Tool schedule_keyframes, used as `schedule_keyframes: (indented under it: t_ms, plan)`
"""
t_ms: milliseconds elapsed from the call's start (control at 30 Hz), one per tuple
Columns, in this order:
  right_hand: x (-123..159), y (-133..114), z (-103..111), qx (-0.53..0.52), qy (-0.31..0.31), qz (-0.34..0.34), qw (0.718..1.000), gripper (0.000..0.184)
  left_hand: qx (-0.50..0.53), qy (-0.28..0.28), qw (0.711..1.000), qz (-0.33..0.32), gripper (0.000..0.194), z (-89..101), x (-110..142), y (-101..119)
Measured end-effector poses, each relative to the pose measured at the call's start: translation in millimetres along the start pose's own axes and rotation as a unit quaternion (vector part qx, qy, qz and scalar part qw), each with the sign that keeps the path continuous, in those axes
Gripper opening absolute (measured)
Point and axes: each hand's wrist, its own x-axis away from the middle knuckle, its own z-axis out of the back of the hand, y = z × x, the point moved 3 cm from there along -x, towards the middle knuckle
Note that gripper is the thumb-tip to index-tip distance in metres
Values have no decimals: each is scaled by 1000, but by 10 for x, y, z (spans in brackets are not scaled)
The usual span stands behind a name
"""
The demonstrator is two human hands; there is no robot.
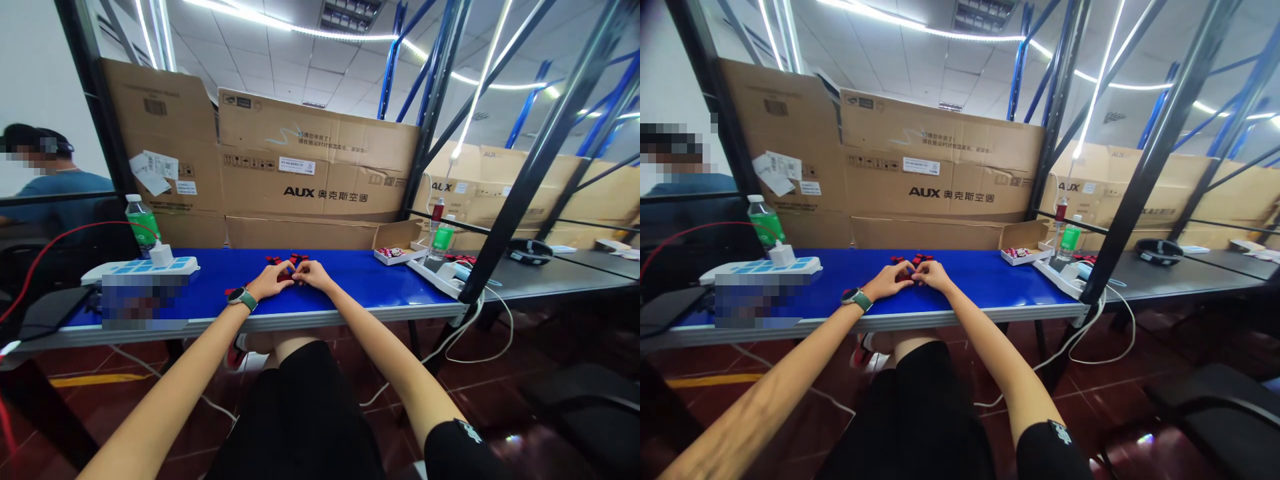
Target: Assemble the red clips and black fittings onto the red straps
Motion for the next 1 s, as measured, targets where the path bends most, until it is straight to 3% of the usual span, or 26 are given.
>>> schedule_keyframes:
  t_ms: [200, 400, 533, 667, 833, 900, 1000]
  plan:
    - [-2, -11, -20, -53, -18, -27, 998, 18, -16, 20, 1000, -2, 19, -18, -13, -5]
    - [-13, 21, -43, 19, 30, -22, 999, 3, -45, 31, 998, 15, 22, -1, -5, 9]
    - [28, -43, -39, 67, 31, -8, 997, 5, -85, 21, 996, 17, 32, 23, 2, 60]
    - [74, -149, -52, 90, 27, 7, 996, 9, -124, 19, 992, 5, 26, 41, 11, 92]
    - [78, -147, 36, 67, 129, -49, 988, 15, -145, 22, 989, 27, 40, 38, 8, 27]
    - [82, -93, 135, 102, 195, -84, 972, 18, -152, 34, 987, 45, 48, 40, 16, 3]
    - [108, -2, 304, 188, 289, -119, 931, 21, -184, 39, 980, 66, 39, 41, 38, -10]
